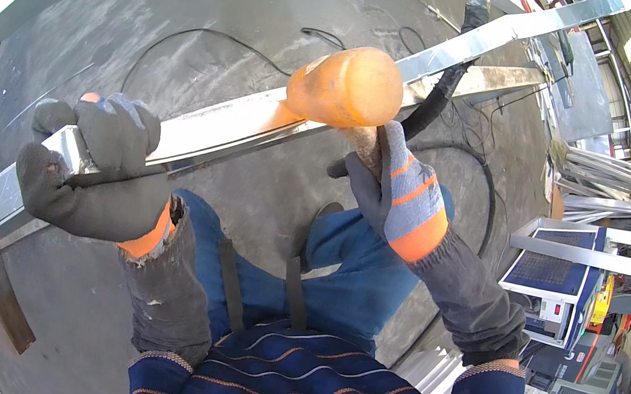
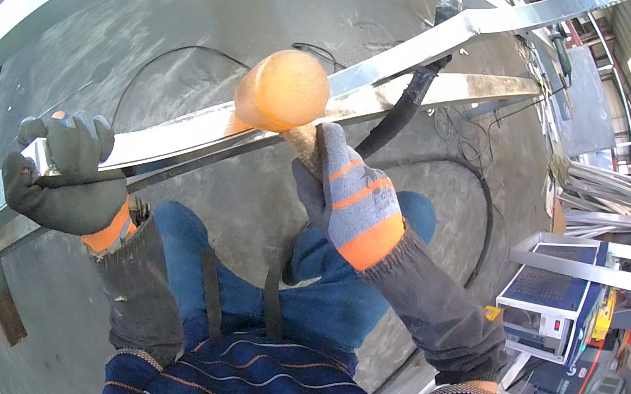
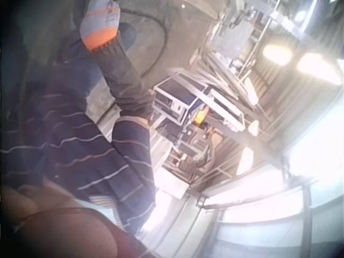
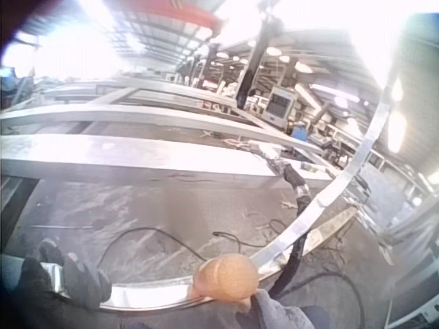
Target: The person aligns curved metal strips on a metal frame, uses a rubber mallet to adjust fit, and welds the joints with a handheld welding torch. The person repeats alignment and welding steps on multiple sections of the frame.
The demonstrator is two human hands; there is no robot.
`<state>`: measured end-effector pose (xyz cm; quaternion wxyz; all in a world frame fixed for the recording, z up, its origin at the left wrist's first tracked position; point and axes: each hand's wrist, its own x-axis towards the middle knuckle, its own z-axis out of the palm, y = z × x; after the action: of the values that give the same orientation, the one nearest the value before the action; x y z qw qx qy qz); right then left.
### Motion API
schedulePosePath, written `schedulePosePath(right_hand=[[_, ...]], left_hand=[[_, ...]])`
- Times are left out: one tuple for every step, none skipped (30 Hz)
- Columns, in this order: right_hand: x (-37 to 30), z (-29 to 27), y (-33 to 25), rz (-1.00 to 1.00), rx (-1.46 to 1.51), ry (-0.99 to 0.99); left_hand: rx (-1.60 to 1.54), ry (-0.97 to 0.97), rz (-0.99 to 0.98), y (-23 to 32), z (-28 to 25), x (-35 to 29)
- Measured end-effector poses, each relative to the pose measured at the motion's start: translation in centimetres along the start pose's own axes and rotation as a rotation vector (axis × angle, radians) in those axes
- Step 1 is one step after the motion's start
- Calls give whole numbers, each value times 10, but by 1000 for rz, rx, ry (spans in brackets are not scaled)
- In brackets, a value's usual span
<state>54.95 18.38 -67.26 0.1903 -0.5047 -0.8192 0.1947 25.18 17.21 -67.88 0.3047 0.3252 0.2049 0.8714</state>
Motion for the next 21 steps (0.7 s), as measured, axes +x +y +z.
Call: schedulePosePath(right_hand=[[-1, 7, 6, 14, 77, 29], [-3, 5, 8, 31, 27, -16], [-3, 6, 8, 20, 17, -6], [-2, 0, 5, 17, 29, 2], [-1, -5, -2, 15, 41, 11], [4, -10, -9, 13, 72, 15], [5, -19, -19, 14, 62, -5], [10, -23, -26, -11, 141, 93], [9, -34, -33, -35, 177, 166], [11, -37, -38, -57, 212, 234], [10, -40, -42, -62, 133, 334], [11, -39, -42, -74, 151, 415], [9, -35, -42, -60, 113, 334], [9, -33, -38, -58, 103, 334], [8, -20, -36, -95, -48, 221], [6, -10, -34, -90, -208, 33], [5, -4, -29, -92, -128, 93], [4, 3, -25, -68, -60, 75], [3, 8, -22, -55, 15, 39], [2, 11, -20, -51, 14, 56], [2, 13, -18, -56, 11, 79]], left_hand=[[-8, -9, 4, 0, 1, 2], [-32, -45, -1, -1, 2, 4], [-48, -84, 7, 0, 3, 3], [-49, -137, 33, 0, 2, 5], [-26, -77, 6, 0, 3, 4], [-29, -84, 7, 0, 2, 4], [-31, -92, 5, -1, 1, 3], [-36, -103, 2, -1, -1, 3], [-34, -72, 5, -2, -2, 2], [-30, -38, 6, -2, -4, 1], [-26, -1, 5, -2, -6, 0], [-39, -32, -5, -2, -7, 0], [-54, -65, -16, -1, -9, 1], [-71, -99, -27, 0, -10, 2], [-89, -128, -35, 0, -10, 3], [-98, -98, -28, 1, -10, 3], [-110, -73, -22, 1, -10, 3], [-112, -5, -19, -2, -8, 1], [-204, -1, -69, 0, -9, -1], [-108, 50, -61, -2, -8, -5], [-83, 113, -28, -6, -7, -8]])
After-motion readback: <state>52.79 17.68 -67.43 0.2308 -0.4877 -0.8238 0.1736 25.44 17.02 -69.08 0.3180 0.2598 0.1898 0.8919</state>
